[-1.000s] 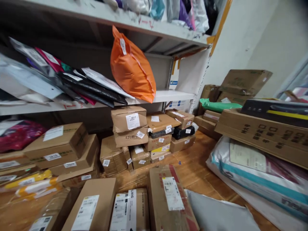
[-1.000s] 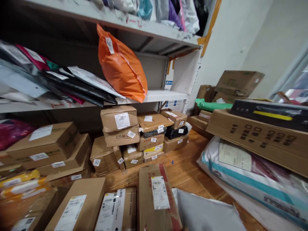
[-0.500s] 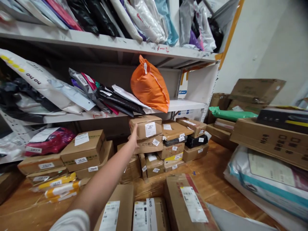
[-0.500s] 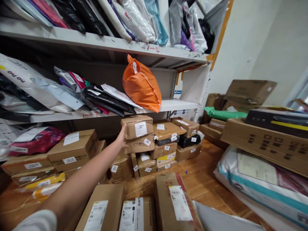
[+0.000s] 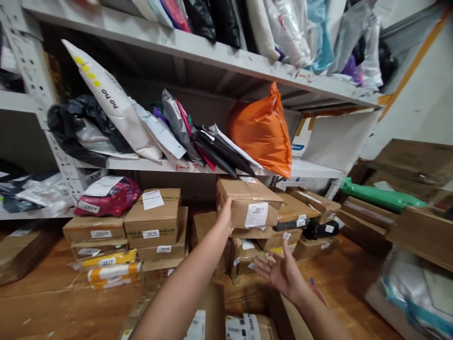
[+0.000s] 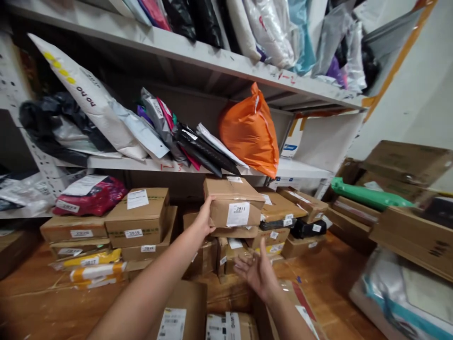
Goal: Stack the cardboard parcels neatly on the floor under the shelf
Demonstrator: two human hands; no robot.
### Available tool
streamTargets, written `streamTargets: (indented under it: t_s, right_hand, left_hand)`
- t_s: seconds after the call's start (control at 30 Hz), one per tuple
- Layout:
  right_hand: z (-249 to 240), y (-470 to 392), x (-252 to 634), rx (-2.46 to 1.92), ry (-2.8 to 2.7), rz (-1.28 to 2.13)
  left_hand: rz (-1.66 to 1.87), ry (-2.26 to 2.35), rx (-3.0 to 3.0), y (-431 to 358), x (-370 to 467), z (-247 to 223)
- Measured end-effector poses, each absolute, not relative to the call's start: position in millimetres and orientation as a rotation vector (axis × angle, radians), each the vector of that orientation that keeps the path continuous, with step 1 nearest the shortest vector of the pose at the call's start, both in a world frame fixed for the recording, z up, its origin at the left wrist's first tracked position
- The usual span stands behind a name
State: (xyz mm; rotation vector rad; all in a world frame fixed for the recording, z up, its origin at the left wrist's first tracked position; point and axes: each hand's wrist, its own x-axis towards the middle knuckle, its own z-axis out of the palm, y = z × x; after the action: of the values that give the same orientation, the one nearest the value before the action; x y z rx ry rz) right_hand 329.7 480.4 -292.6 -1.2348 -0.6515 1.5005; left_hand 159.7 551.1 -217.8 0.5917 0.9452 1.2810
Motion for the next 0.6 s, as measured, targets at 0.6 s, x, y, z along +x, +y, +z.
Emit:
streamTargets:
  t_s: [0.6]
  right_hand:
    - [-318.3,474.9,206.3,-1.073,-0.747,1.143]
  left_hand:
    - [1.344,1.098,0.510,414.0,-8.2,-282.2]
